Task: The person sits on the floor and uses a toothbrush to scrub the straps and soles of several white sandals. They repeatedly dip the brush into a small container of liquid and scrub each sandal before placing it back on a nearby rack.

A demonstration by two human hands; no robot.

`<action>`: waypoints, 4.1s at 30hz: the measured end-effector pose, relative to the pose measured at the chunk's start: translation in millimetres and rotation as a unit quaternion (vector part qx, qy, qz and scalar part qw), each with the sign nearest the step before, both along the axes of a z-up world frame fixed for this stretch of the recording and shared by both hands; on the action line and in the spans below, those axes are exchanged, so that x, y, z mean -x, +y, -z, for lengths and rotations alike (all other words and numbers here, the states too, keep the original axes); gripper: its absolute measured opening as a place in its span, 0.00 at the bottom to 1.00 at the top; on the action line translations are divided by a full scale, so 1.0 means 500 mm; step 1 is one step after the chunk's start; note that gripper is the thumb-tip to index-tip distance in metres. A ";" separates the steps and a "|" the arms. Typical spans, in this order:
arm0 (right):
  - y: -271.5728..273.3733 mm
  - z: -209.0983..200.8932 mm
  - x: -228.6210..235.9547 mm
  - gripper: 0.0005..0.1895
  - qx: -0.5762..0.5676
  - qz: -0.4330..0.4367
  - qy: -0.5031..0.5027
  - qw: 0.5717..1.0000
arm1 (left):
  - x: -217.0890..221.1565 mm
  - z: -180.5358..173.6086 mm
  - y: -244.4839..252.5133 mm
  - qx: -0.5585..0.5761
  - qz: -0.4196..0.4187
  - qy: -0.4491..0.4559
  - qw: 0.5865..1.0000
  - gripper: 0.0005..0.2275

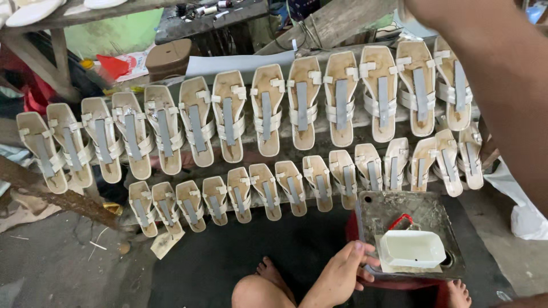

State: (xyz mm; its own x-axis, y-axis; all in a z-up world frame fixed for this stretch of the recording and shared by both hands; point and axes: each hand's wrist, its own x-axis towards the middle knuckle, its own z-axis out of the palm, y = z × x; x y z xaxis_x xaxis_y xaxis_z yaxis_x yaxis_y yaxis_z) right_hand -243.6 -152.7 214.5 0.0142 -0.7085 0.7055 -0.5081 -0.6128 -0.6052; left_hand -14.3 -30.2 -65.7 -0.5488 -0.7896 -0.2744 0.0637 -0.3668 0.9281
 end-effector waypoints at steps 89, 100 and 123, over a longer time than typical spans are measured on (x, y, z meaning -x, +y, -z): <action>0.201 0.483 0.098 0.17 -0.388 0.091 0.551 0.733 | -0.051 -0.144 0.017 0.329 -0.299 -0.071 0.893 0.40; 0.321 0.362 0.159 0.17 -0.402 0.121 0.628 0.656 | -0.013 -0.131 0.030 0.526 -0.264 -0.110 0.801 0.33; 0.443 0.362 -0.006 0.11 -0.253 0.090 -0.081 0.960 | 0.008 -0.142 0.067 0.660 -0.194 -0.130 0.714 0.22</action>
State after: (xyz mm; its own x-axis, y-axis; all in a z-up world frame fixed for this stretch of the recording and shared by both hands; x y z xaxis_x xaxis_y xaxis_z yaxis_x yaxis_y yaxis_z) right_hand -240.5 68.7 33.3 -0.2210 -0.9420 0.2525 -0.4523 -0.1304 -0.8823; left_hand -18.1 3.2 5.4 -0.2849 -0.5337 0.7962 -0.3150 0.8367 0.4481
